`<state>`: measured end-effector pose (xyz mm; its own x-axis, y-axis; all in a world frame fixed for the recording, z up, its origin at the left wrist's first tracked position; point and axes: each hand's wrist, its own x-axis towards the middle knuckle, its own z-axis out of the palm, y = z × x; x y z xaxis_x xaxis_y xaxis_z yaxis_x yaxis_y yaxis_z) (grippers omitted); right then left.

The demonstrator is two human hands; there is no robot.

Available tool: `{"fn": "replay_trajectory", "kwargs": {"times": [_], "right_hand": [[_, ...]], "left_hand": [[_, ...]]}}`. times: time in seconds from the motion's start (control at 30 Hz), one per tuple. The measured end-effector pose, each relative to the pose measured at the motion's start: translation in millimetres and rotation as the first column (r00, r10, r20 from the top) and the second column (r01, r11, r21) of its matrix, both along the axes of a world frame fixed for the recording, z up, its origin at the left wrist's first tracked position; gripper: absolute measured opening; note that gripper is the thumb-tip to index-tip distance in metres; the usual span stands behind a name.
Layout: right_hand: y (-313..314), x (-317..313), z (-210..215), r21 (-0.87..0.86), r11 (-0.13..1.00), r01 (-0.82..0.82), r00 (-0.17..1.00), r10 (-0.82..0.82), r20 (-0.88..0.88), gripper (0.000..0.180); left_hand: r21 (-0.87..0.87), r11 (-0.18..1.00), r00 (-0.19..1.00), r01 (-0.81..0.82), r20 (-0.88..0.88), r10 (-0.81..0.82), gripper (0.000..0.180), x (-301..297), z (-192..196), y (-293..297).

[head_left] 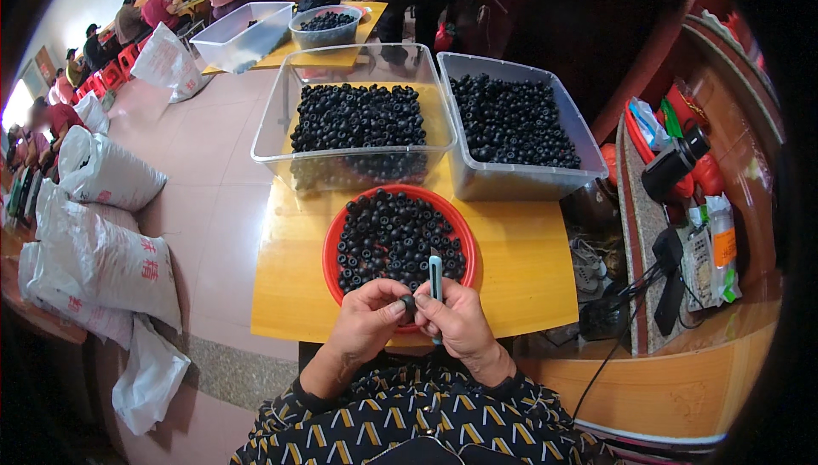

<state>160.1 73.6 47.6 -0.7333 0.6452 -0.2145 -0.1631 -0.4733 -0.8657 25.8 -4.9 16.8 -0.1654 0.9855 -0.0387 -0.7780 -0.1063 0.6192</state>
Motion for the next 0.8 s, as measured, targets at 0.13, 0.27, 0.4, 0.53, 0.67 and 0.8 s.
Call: {"fn": "replay_trajectory", "kwargs": {"times": [0.13,0.27,0.4,0.53,0.67,0.8], "right_hand": [[2.5,1.0,4.4,0.265,0.963,-0.051,0.979,-0.004,0.203,0.015],[10.9,7.5,6.8,0.783,0.62,-0.05,0.971,-0.152,0.182,0.026],[11.0,14.1,4.9,0.916,0.378,-0.132,0.915,-0.309,0.259,0.027],[10.7,18.5,2.9,0.935,0.292,-0.2,0.912,-0.293,0.286,0.028],[11.4,15.4,4.4,0.96,0.188,-0.207,0.93,-0.266,0.252,0.031],[12.7,13.6,4.8,0.956,0.176,-0.234,0.926,-0.26,0.275,0.032]], "left_hand": [[0.018,0.999,0.987,0.032,0.155,-0.035,0.017,-5.5,-4.7,3.1],[0.079,0.995,0.953,0.063,0.292,-0.083,0.017,-14.1,-9.6,4.7],[0.087,0.993,0.927,0.075,0.362,-0.102,0.017,-16.7,-12.4,6.3],[0.091,0.992,0.912,0.084,0.394,-0.113,0.017,-16.5,-13.5,8.8],[0.026,0.998,0.917,0.05,0.394,-0.057,0.017,-16.6,-11.7,7.5],[0.051,0.997,0.913,0.061,0.402,-0.076,0.017,-16.7,-13.0,8.3]]}}
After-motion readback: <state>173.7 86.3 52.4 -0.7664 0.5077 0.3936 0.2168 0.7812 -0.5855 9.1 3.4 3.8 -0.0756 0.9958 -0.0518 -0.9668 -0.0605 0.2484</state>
